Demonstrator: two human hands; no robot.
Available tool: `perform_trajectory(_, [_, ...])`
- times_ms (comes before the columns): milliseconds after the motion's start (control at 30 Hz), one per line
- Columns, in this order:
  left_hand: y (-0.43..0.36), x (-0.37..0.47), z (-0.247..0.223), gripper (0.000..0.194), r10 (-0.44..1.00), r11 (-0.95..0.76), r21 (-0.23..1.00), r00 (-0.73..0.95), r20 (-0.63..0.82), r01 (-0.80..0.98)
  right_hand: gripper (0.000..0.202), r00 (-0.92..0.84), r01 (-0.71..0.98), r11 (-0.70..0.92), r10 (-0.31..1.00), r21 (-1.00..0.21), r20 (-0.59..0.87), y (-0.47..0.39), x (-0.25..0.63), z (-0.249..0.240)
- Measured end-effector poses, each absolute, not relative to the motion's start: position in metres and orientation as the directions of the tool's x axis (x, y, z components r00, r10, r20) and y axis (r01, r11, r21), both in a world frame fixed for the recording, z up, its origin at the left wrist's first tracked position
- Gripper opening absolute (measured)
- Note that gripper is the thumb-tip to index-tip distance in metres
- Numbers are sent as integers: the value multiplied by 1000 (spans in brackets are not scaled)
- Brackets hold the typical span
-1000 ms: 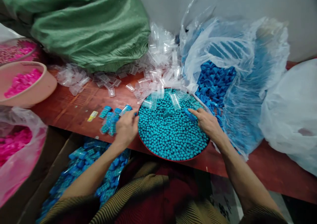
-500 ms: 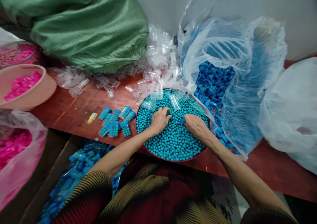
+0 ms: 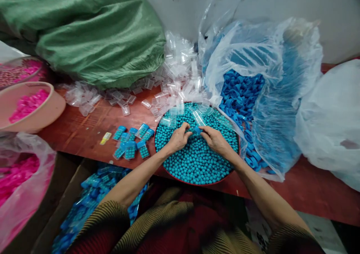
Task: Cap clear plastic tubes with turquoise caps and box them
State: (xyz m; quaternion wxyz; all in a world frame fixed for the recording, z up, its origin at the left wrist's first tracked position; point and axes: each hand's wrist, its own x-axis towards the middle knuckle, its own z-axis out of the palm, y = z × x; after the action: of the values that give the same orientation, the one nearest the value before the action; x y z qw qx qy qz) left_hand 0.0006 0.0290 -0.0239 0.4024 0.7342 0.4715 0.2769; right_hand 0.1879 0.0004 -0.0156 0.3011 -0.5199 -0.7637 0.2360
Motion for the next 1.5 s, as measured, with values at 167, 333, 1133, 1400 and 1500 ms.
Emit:
perform_trajectory(167, [24,-3,-25,14,893,103,979,417,-168,174,24,-113,578,154,988,-801,109,-7,193,-4])
perform_trajectory(333, [10,3,-11,28,878,202,979,443,-181,0,22,-37,494,124,992,-860,122,-13,176,3])
perform_trajectory(1133, [-6,-8,-8,51,837,242,967,487,-248,75,18,-58,388,38,998,-921,17,-28,171,5])
perform_trajectory(1400, [-20,0,2,57,878,308,951,392,-276,-21,17,-80,385,96,994,-918,71,-34,162,2])
perform_trajectory(1500, [-23,2,2,42,884,309,951,373,-282,-14,16,-195,436,181,975,-882,103,-32,169,5])
